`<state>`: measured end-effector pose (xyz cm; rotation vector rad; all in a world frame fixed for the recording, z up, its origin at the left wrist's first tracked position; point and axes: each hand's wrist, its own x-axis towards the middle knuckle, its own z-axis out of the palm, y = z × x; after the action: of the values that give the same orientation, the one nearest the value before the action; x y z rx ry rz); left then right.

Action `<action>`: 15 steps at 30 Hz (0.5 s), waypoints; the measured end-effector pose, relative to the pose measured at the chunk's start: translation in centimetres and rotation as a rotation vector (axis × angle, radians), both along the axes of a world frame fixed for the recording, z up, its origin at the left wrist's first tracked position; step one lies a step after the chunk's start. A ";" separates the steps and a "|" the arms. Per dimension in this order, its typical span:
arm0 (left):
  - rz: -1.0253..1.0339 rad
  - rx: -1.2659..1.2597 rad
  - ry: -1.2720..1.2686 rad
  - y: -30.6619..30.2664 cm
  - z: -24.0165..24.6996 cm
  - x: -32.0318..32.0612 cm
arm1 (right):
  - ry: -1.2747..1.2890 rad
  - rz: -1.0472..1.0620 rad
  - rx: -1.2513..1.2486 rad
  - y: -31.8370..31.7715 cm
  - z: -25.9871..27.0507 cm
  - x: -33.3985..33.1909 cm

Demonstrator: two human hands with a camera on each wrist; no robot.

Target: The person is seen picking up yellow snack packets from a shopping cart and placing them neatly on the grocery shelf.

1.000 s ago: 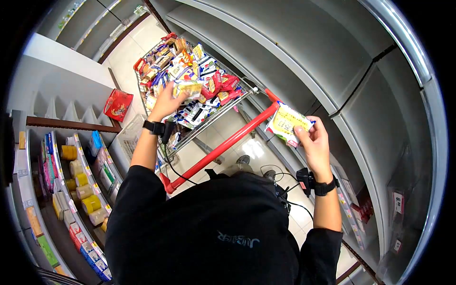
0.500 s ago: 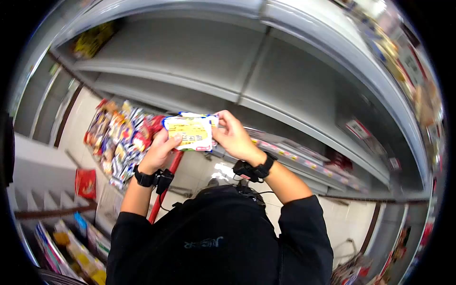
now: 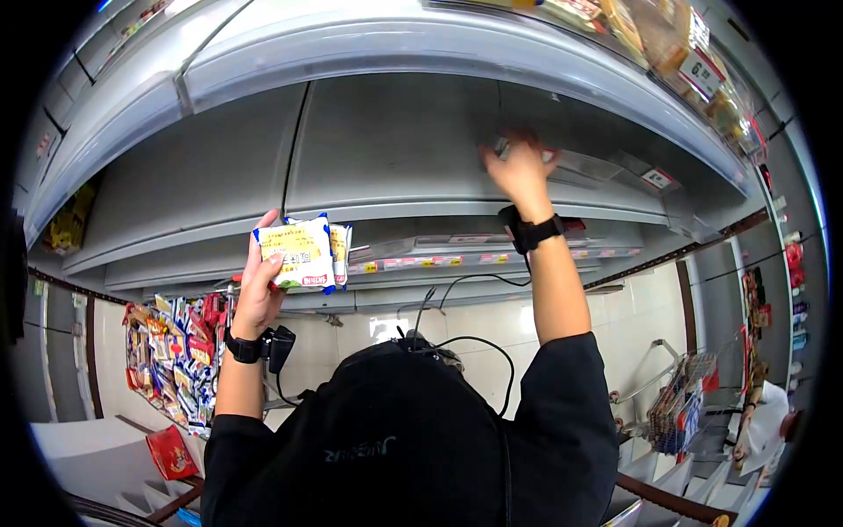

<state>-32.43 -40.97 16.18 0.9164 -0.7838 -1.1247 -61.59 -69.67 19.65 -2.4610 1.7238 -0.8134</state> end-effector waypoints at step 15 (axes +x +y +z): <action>0.090 -0.184 -0.048 -0.9 3.6 0.0 | -0.433 0.799 0.134 14.0 1.2 11.9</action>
<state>-32.45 -41.84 19.82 0.8178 -0.8617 -0.9387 -49.74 -55.65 20.86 -2.3227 0.5507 -0.9595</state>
